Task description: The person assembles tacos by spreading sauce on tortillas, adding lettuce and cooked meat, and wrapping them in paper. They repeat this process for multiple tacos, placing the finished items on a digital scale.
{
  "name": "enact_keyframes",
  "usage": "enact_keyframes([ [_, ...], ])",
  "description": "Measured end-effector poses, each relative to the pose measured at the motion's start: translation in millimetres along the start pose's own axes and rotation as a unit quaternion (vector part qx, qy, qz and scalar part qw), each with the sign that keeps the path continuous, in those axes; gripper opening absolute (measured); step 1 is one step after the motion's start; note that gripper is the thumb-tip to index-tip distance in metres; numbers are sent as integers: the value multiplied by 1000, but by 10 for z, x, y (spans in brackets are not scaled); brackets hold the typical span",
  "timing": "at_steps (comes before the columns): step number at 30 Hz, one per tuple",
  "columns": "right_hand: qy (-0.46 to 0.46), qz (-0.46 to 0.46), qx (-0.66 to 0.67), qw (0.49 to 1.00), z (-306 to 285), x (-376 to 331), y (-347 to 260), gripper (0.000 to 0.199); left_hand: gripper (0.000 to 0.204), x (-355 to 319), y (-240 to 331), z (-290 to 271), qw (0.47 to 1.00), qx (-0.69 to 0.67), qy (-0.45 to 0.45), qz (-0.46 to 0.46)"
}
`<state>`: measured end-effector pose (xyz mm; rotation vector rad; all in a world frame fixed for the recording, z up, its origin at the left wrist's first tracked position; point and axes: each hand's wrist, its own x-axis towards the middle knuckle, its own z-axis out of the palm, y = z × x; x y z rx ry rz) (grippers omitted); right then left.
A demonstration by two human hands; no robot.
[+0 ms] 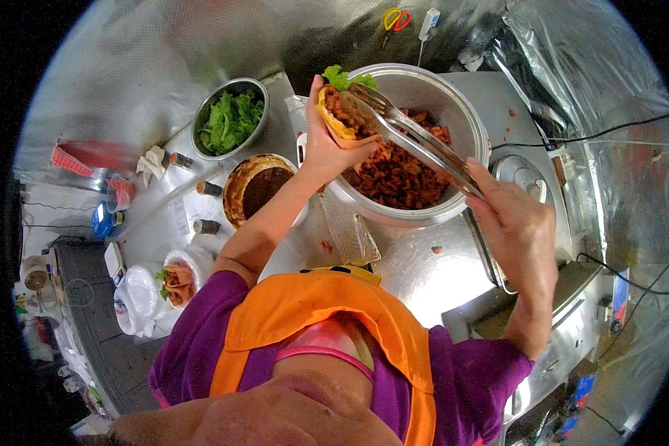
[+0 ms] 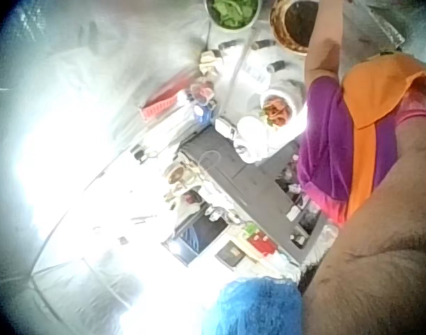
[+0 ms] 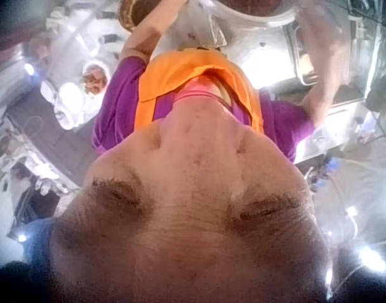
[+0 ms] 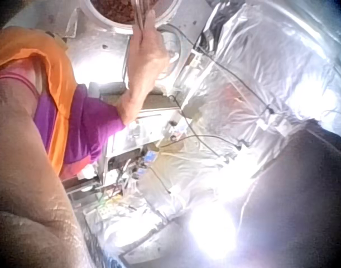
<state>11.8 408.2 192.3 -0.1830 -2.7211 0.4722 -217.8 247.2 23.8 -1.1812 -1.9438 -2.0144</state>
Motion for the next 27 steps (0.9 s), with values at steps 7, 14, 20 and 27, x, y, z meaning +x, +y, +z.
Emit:
enact_keyframes([
  [7, 31, 11, 7, 999, -7, -15, -38, 44, 124, -15, 40, -20, 997, -43, 3, -61],
  [14, 52, 88, 64, 993, -41, 1, 65, 42, 131, -92, 109, -58, 984, -158, 24, -76],
  [20, -145, 23, -226, 963, 681, 279, 819, 58, 130, -189, 384, -1, 991, -135, 9, -8],
  [27, -28, -58, 139, 988, 814, 461, 135, 96, 136, -443, 334, 27, 993, -109, 48, -13],
])
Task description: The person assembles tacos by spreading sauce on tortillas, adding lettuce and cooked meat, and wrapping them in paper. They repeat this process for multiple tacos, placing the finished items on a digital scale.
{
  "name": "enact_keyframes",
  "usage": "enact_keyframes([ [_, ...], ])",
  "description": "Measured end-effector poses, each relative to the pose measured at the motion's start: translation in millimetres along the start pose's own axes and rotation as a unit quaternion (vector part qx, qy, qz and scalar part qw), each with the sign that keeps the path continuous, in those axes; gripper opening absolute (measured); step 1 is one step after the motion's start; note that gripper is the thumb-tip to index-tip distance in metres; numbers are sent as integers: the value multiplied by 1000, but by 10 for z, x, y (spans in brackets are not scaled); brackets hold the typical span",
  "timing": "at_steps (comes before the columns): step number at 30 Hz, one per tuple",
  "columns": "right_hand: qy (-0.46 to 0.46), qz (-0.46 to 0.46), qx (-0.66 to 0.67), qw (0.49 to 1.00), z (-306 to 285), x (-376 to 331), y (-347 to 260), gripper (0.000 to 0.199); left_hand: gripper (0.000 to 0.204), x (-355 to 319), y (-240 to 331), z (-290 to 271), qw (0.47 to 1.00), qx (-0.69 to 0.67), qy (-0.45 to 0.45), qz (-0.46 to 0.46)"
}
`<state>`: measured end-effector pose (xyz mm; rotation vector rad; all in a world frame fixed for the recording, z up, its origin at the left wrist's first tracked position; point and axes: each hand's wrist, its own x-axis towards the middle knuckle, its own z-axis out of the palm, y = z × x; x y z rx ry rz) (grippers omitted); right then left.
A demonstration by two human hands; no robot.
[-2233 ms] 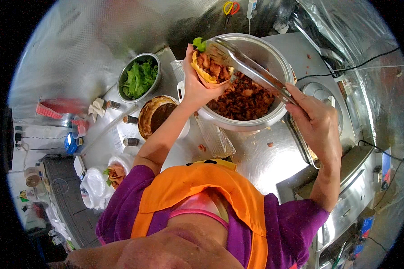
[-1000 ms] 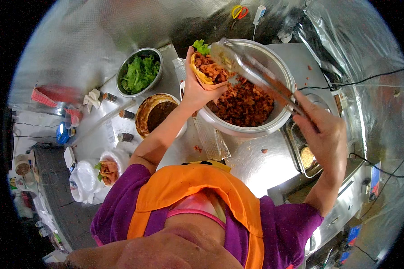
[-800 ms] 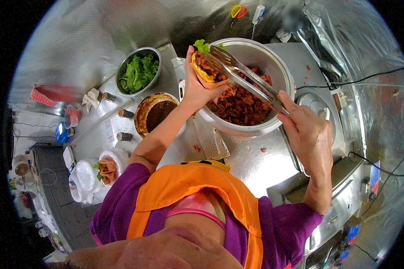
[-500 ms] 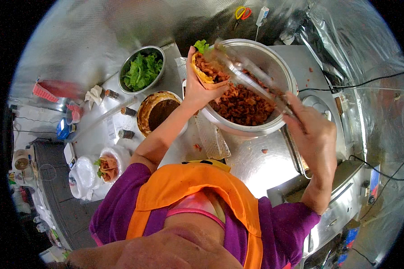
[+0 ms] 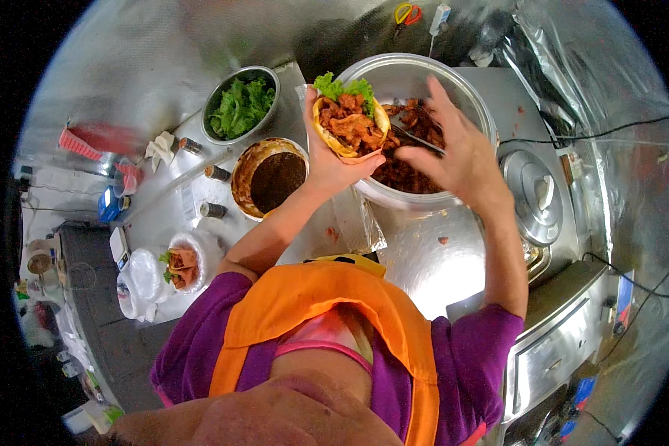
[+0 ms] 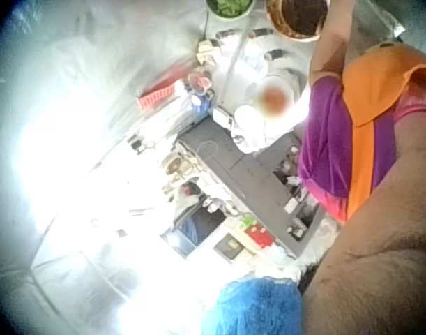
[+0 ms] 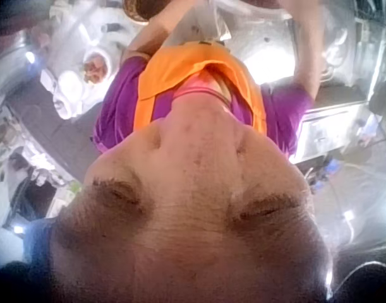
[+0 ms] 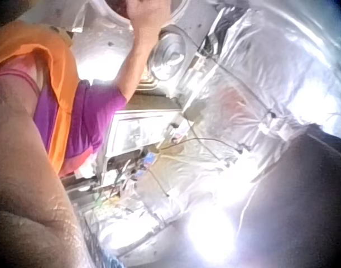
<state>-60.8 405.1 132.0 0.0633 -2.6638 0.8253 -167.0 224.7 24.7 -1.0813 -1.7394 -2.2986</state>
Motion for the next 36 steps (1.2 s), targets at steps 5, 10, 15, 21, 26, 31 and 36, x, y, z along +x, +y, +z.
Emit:
enact_keyframes([
  [5, 71, -9, 17, 997, 440, 115, -556, 112, 138, -43, -77, 162, 996, 68, 49, -11],
  [10, 94, 40, 95, 990, 507, 143, -567, 105, 136, -27, 91, 94, 992, 113, 41, 36],
  [15, 93, 16, 148, 985, 307, 105, -620, 98, 122, -67, 164, -154, 918, -356, 31, -174],
  [21, 64, 15, 158, 985, 372, 95, -783, 94, 101, -71, 158, -174, 839, -484, -71, -238],
  [26, 2, -23, 125, 992, 495, 157, -816, 94, 93, -54, 238, -306, 869, -439, -33, -223],
  [31, -81, -125, -17, 989, 814, 190, -978, 95, 80, -246, 431, -663, 918, -359, 19, -165],
  [36, -170, -111, 131, 970, 1087, 270, -1247, 102, 79, -635, 395, -1280, 923, -363, 27, -121],
])
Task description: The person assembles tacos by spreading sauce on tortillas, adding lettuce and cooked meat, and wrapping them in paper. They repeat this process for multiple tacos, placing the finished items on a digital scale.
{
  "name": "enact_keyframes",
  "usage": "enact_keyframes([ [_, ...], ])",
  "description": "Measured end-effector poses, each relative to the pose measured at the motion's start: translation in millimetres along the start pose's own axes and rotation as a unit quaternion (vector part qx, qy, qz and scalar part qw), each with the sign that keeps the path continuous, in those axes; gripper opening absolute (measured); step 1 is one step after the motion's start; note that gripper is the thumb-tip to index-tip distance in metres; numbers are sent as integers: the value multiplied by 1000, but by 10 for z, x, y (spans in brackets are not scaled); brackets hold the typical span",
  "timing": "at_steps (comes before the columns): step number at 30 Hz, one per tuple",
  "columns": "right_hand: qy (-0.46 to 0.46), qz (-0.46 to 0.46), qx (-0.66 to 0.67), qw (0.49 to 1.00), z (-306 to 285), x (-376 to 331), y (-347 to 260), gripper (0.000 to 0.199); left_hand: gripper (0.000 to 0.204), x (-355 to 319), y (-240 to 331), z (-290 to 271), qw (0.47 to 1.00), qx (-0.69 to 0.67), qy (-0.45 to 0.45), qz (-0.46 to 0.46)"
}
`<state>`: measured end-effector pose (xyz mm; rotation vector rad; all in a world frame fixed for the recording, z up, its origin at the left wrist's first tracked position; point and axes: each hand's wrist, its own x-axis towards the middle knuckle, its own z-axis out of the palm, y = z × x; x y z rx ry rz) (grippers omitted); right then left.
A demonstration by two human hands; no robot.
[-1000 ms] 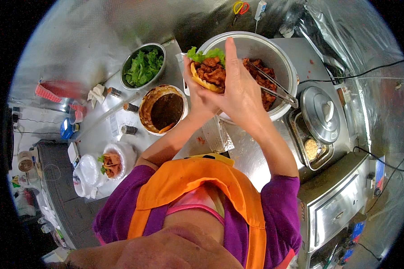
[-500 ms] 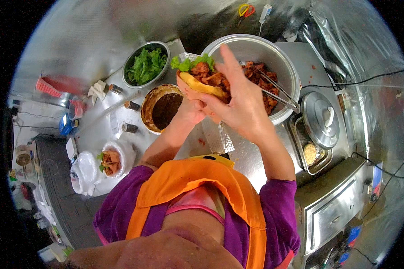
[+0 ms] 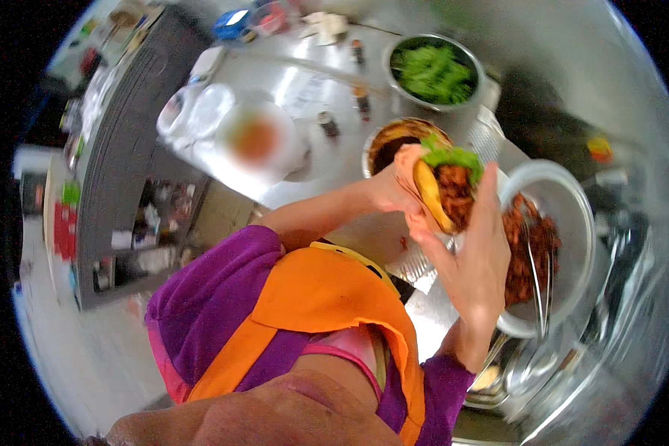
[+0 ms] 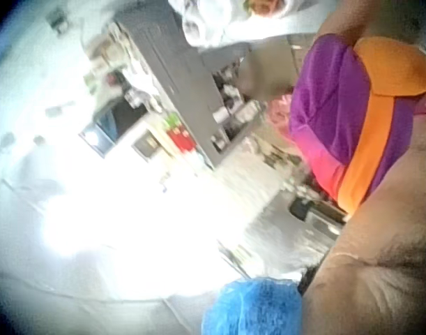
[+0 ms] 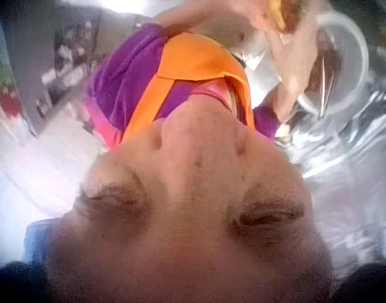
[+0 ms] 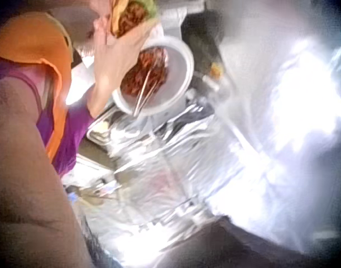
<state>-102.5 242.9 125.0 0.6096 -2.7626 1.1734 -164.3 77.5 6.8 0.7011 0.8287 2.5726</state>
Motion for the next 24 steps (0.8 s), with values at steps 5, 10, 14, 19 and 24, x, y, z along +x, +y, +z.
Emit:
enact_keyframes([
  [5, -91, 9, 4, 996, 496, 449, -427, 90, 86, -626, 643, -455, 993, 77, 59, -67],
  [10, -144, -96, 58, 983, 1373, 1069, -714, 63, 91, -1347, 1577, -792, 959, 218, 181, -3],
  [14, -261, 74, 304, 913, 2226, 1687, -1228, 52, 72, -2291, 2534, -1554, 713, 596, 333, 157],
  [19, -242, 70, 307, 918, 3519, 2771, -1726, 49, 33, -3915, 3478, -2315, 632, 467, 571, 237],
  [24, -257, 186, 440, 840, 5107, 3890, -2066, 42, 23, -4831, 3515, -3150, 524, 629, 574, 26],
])
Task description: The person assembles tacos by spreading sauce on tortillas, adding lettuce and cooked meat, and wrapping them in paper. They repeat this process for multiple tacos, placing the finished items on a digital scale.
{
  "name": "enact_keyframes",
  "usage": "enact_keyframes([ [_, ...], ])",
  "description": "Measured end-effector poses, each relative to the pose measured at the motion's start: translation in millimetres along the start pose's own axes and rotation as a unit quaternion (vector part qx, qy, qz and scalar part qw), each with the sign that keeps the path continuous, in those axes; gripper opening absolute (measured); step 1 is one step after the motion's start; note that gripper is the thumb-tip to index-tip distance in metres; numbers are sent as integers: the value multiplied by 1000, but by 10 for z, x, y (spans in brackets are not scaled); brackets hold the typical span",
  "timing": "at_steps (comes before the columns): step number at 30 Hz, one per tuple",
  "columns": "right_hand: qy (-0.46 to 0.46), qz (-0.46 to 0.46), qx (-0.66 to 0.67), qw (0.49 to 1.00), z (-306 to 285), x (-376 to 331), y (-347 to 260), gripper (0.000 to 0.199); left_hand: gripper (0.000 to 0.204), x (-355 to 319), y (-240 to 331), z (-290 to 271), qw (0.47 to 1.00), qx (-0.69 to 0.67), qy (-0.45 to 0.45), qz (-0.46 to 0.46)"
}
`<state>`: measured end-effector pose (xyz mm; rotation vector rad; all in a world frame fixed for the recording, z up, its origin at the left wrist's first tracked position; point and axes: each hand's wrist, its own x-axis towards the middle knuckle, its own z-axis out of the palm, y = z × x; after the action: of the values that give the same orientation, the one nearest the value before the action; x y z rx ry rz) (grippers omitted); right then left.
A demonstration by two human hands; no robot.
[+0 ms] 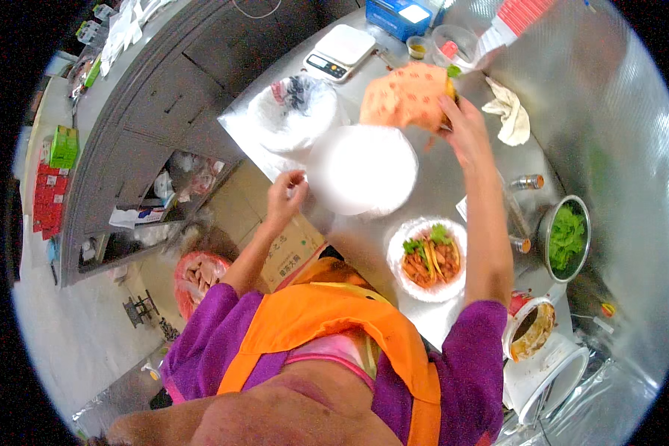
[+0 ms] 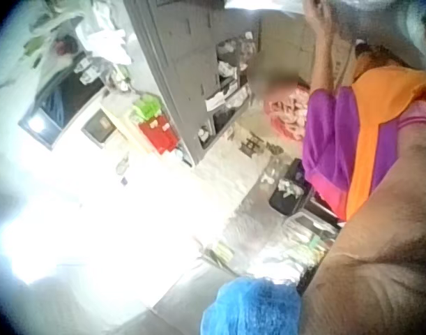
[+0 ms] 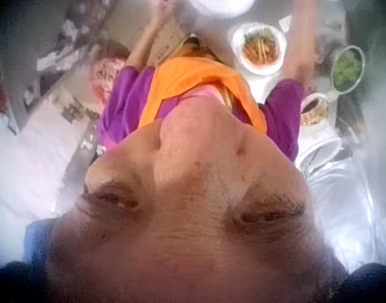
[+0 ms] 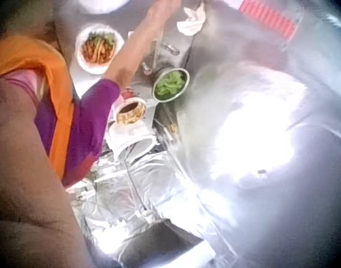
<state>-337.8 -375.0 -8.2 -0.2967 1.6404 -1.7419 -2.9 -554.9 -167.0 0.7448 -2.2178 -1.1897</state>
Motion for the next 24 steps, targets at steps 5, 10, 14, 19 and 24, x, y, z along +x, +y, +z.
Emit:
enact_keyframes([
  [5, -2, 21, 68, 997, 700, 1505, 432, 43, 27, 198, -404, 257, 982, 142, -1, 123],
  [10, 69, 45, 134, 988, 1084, 2384, 765, 49, 28, 261, -322, 249, 982, 148, -11, 121],
  [14, 112, 62, 112, 985, 1319, 2759, 952, 58, 21, 302, -261, 202, 983, 141, -19, 117],
  [19, 137, 77, 120, 980, 1469, 2896, 1064, 61, 25, 312, -270, 200, 984, 134, -19, 116],
  [24, 152, 85, 84, 981, 1439, 3023, 1130, 64, 23, 317, -285, 207, 986, 118, -31, 112],
])
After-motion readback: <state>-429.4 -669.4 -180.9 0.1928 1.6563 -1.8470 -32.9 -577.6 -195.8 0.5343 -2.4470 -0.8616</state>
